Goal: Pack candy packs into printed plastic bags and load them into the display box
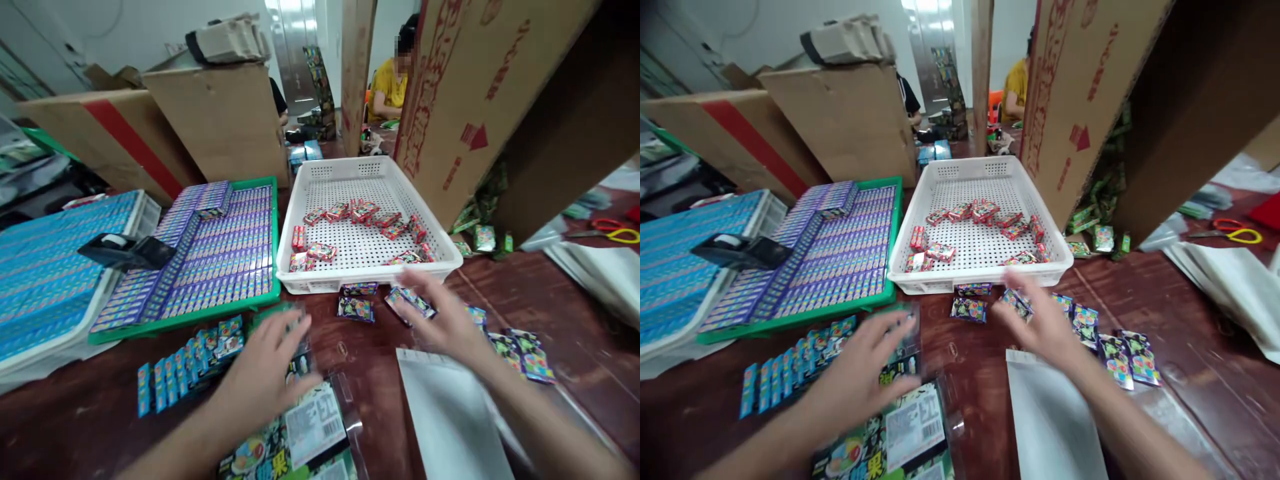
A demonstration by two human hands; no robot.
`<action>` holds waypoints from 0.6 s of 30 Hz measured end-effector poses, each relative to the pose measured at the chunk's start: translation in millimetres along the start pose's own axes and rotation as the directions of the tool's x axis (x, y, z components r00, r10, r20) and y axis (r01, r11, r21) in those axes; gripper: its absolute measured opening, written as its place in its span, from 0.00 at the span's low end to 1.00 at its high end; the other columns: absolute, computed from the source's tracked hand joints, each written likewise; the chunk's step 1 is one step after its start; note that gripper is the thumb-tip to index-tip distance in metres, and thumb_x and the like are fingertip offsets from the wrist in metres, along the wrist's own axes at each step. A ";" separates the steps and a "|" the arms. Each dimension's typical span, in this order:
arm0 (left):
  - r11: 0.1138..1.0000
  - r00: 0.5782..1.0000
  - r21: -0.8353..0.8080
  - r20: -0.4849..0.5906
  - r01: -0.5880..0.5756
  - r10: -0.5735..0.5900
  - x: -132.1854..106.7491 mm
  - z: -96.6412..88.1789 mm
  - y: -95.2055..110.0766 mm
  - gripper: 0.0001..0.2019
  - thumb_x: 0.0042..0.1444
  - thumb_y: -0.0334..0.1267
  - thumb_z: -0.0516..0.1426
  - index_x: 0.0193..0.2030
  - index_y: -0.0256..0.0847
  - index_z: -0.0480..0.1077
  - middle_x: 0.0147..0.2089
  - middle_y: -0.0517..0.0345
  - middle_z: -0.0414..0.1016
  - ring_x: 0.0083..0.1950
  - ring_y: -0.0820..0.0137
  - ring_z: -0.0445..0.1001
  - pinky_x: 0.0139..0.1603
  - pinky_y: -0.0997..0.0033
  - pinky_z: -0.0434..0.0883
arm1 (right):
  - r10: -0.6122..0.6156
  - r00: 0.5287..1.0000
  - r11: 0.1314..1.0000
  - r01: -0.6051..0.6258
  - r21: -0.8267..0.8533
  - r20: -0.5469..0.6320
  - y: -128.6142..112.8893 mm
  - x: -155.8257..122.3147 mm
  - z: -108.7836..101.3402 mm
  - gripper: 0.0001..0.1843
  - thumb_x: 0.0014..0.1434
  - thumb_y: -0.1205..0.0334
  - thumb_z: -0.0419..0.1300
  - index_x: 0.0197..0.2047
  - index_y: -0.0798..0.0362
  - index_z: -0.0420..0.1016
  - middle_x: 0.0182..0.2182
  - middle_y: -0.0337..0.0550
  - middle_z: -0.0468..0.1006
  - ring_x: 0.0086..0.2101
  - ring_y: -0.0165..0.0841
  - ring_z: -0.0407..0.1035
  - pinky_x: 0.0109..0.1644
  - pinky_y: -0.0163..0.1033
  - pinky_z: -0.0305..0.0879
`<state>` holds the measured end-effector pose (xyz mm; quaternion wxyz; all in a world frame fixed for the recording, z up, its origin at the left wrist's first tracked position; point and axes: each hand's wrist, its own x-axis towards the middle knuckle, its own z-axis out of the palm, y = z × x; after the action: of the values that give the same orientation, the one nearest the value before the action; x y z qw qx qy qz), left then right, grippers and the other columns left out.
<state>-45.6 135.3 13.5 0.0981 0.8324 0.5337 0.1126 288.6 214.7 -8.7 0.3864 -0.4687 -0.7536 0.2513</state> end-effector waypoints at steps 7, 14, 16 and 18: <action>0.958 0.972 0.280 0.201 0.063 -0.122 227.9 -51.1 -72.7 0.43 0.56 0.51 0.62 0.73 0.33 0.54 0.68 0.34 0.63 0.69 0.51 0.65 0.68 0.57 0.63 | 0.127 0.935 0.798 -0.294 -0.526 -0.330 142.1 106.2 -135.5 0.36 0.62 0.48 0.57 0.65 0.64 0.62 0.56 0.69 0.71 0.51 0.52 0.72 0.52 0.57 0.73; 0.893 0.856 0.425 0.395 0.151 -0.333 301.6 -28.9 -90.0 0.25 0.34 0.35 0.71 0.42 0.28 0.78 0.33 0.45 0.81 0.45 0.51 0.78 0.49 0.60 0.72 | 0.308 0.950 0.635 -0.250 -0.731 -0.057 206.2 126.1 -174.3 0.45 0.45 0.56 0.69 0.66 0.56 0.66 0.63 0.63 0.69 0.62 0.60 0.61 0.63 0.62 0.61; 0.900 0.868 0.415 0.392 0.131 -0.306 305.6 -18.1 -90.4 0.20 0.31 0.35 0.72 0.34 0.30 0.77 0.25 0.51 0.77 0.41 0.51 0.77 0.48 0.55 0.72 | 0.369 0.929 0.599 -0.223 -0.769 0.018 214.5 130.3 -181.1 0.49 0.43 0.58 0.71 0.68 0.56 0.63 0.67 0.62 0.64 0.63 0.58 0.61 0.63 0.60 0.61; 0.920 0.914 0.376 0.325 0.110 -0.242 309.1 -10.3 -93.9 0.19 0.29 0.39 0.73 0.27 0.33 0.74 0.21 0.55 0.72 0.41 0.49 0.76 0.50 0.49 0.71 | 0.408 0.909 0.581 -0.188 -0.792 0.084 219.6 134.3 -185.6 0.51 0.46 0.55 0.71 0.70 0.59 0.60 0.69 0.64 0.60 0.64 0.58 0.60 0.62 0.58 0.61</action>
<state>-4.8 455.8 22.3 0.0559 0.7902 0.5915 -0.1503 517.6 434.1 -18.1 0.0003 -0.6717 -0.7404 0.0267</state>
